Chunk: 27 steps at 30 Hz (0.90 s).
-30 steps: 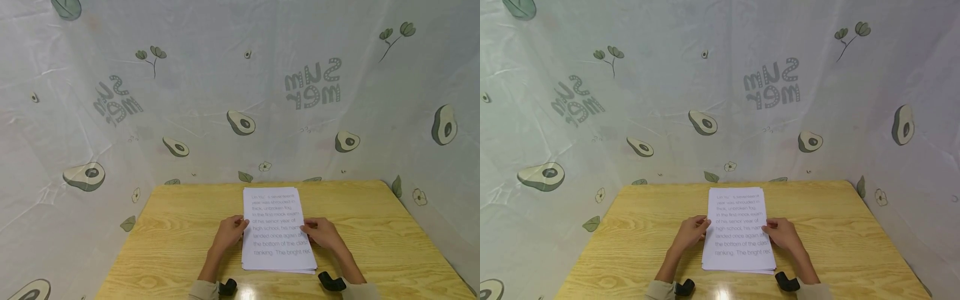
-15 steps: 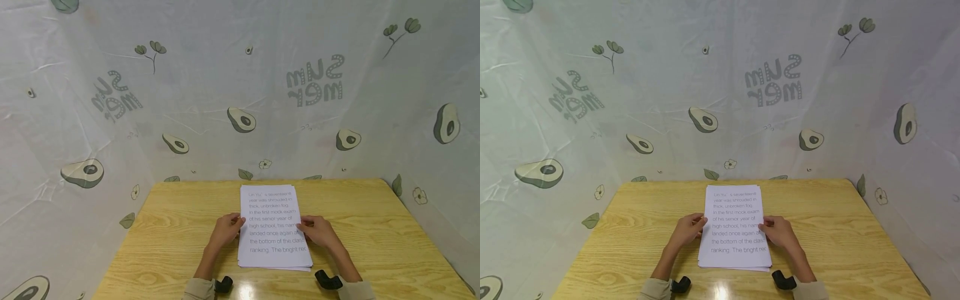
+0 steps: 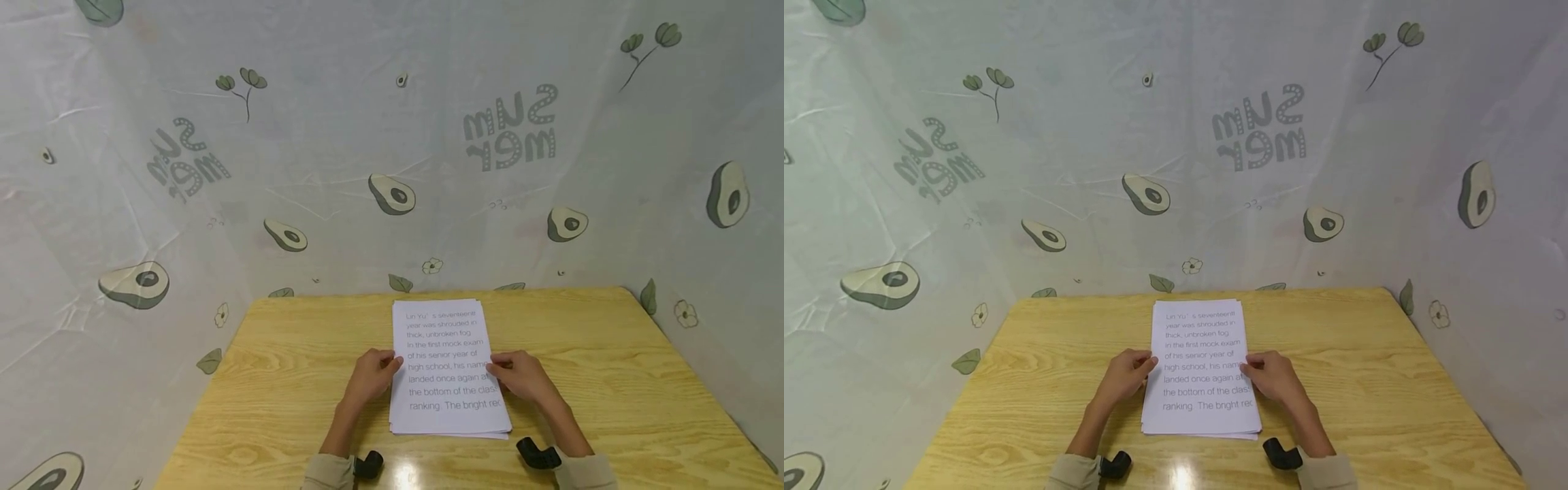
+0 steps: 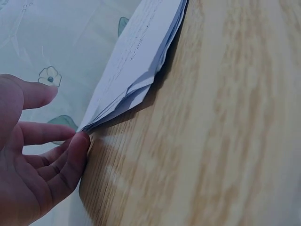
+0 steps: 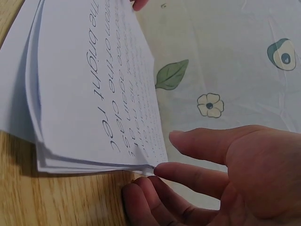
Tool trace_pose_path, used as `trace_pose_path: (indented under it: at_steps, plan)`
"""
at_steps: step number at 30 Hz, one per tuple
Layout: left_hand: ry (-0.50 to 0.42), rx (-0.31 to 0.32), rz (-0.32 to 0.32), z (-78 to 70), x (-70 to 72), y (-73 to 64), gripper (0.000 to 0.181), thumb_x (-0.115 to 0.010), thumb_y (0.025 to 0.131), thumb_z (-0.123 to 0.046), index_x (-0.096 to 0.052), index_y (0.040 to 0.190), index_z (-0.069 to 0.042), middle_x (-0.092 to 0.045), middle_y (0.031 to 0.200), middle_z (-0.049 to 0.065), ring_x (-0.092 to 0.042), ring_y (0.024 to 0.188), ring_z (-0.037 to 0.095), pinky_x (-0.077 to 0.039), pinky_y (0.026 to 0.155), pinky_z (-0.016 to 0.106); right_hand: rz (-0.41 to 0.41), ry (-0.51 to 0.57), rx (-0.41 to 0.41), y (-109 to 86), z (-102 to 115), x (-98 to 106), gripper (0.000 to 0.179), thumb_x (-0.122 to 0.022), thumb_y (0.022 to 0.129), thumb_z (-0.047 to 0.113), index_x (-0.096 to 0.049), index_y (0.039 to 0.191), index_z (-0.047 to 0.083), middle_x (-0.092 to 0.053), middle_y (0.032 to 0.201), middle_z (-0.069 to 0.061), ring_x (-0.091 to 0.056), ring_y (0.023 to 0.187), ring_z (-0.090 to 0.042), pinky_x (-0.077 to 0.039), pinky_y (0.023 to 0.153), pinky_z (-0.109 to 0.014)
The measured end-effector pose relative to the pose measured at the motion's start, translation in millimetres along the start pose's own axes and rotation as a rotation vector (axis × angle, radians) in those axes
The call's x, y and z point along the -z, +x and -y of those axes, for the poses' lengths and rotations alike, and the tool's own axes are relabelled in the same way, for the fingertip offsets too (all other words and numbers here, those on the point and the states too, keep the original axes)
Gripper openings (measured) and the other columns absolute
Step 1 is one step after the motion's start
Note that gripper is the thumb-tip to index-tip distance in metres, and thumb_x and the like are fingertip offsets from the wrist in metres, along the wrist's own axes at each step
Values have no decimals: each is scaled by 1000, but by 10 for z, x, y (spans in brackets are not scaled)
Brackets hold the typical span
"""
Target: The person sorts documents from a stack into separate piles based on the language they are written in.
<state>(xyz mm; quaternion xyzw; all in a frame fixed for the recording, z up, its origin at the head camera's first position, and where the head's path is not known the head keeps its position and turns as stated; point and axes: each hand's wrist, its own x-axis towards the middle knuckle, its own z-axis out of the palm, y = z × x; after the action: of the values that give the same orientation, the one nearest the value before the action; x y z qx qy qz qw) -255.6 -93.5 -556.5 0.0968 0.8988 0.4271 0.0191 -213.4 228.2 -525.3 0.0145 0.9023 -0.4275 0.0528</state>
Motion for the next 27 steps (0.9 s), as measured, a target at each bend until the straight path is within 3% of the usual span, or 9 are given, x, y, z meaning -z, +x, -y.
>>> trace_pose_path:
  at_steps: [6,13,17,23,27]
  plan:
    - [-10,8,-16,-42,4,16,40,-70,103,-28,-75,130,2,-68,106,12,-58,91,20,-49,73,30,-7,-14,13,10,24,19,43,-69,102,14,-66,134,-15,-76,119,-28,-72,85,-21,-57,66,-30]
    - [-38,-8,-41,-59,8,29,40,-70,103,-27,-75,132,1,-68,109,14,-63,91,19,-55,72,28,-28,-8,22,-2,46,37,46,-72,100,15,-65,139,-10,-74,118,-23,-73,103,-32,-59,69,-31]
    - [-76,-35,-56,-65,6,27,38,-71,103,-26,-75,130,0,-70,116,18,-72,95,24,-61,74,30,-29,-14,22,13,46,34,51,-73,99,13,-61,143,-9,-75,116,-23,-73,98,-30,-57,72,-33]
    - [-195,-1,-32,-89,-26,-19,41,-75,100,-19,-71,135,2,-72,123,22,-75,94,24,-62,66,27,-27,-2,-17,4,61,20,57,-74,97,9,-55,148,-9,-74,116,-24,-73,92,-25,-55,73,-33]
    - [-232,-1,-36,-101,-49,-27,47,-79,95,-8,-67,138,5,-74,120,23,-76,90,22,-62,65,27,-36,27,0,3,60,7,58,-74,97,6,-55,149,-9,-74,115,-23,-72,92,-25,-53,71,-33]
